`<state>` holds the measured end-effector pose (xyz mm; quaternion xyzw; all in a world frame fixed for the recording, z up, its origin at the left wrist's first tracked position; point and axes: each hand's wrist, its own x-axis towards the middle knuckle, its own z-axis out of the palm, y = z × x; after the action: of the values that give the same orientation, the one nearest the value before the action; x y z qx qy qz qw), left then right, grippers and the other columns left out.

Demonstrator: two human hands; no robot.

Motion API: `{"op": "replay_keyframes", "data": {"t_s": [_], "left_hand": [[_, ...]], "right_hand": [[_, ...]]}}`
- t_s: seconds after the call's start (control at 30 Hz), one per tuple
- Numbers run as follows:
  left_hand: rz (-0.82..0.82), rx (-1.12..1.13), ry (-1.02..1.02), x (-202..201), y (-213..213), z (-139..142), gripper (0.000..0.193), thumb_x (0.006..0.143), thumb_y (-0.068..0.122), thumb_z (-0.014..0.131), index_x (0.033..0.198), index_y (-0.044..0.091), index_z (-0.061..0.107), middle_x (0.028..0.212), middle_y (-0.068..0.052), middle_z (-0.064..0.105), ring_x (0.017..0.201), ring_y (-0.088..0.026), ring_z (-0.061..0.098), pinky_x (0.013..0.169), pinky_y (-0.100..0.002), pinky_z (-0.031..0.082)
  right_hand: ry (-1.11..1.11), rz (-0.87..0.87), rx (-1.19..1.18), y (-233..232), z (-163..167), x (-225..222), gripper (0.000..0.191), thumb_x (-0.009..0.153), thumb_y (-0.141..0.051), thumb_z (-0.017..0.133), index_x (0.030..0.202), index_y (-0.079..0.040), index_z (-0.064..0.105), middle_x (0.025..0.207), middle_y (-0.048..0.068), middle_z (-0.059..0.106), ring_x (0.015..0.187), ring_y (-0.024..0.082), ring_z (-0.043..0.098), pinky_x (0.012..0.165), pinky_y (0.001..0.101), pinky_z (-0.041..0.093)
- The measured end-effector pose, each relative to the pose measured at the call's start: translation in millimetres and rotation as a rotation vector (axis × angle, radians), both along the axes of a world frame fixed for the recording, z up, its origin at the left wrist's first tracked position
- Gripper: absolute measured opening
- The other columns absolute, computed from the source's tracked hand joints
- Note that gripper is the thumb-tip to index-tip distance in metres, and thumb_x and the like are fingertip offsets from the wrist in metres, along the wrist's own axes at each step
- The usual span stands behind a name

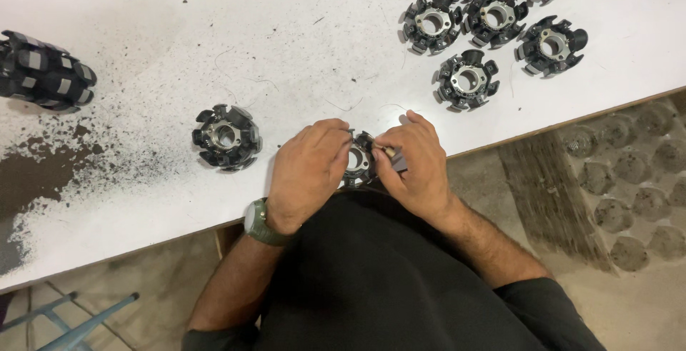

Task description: The person sits at a workbench assembling omni-directional wheels, pressing black roller components onto the hubs of wheel bodies by hand. Completed wheels are set aside on the table as more rollers are fitted one at a time.

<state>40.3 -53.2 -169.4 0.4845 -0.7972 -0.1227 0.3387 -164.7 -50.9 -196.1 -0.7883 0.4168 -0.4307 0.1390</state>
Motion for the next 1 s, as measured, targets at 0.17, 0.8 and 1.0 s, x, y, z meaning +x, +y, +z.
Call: {"op": "replay_keyframes", "data": {"t_s": [0.17, 0.8, 1.0], "left_hand": [[0.02, -0.025, 0.017, 5.3, 1.8, -0.6, 0.012, 0.092, 0.01, 0.071, 0.101, 0.004, 0.066, 0.122, -0.007, 0.068, 0.102, -0.025, 0.069, 0.083, -0.038, 0.058], [0.05, 0.128, 0.059, -3.4, 9.1, 0.4, 0.012, 0.095, 0.011, 0.069, 0.106, 0.006, 0.065, 0.107, -0.007, 0.069, 0.085, -0.03, 0.071, 0.069, -0.04, 0.057], [0.04, 0.089, 0.081, -1.7, 10.9, -3.2, 0.015, 0.093, 0.008, 0.069, 0.107, 0.004, 0.064, 0.109, -0.008, 0.068, 0.087, -0.029, 0.071, 0.071, -0.039, 0.057]], "right_hand": [[0.003, 0.014, 0.021, 0.6, -0.6, -1.8, 0.022, 0.091, -0.002, 0.073, 0.108, -0.008, 0.061, 0.098, 0.005, 0.068, 0.095, 0.023, 0.067, 0.117, 0.0535, 0.043], [0.005, 0.086, -0.099, 7.7, -9.2, -3.8, 0.03, 0.083, 0.0, 0.079, 0.108, -0.008, 0.063, 0.104, 0.008, 0.067, 0.11, 0.026, 0.067, 0.118, 0.0558, 0.041], [0.049, 0.074, -0.116, 5.4, -10.9, -2.1, 0.031, 0.082, -0.001, 0.08, 0.109, -0.008, 0.065, 0.104, 0.009, 0.067, 0.109, 0.027, 0.066, 0.118, 0.0563, 0.041]]}}
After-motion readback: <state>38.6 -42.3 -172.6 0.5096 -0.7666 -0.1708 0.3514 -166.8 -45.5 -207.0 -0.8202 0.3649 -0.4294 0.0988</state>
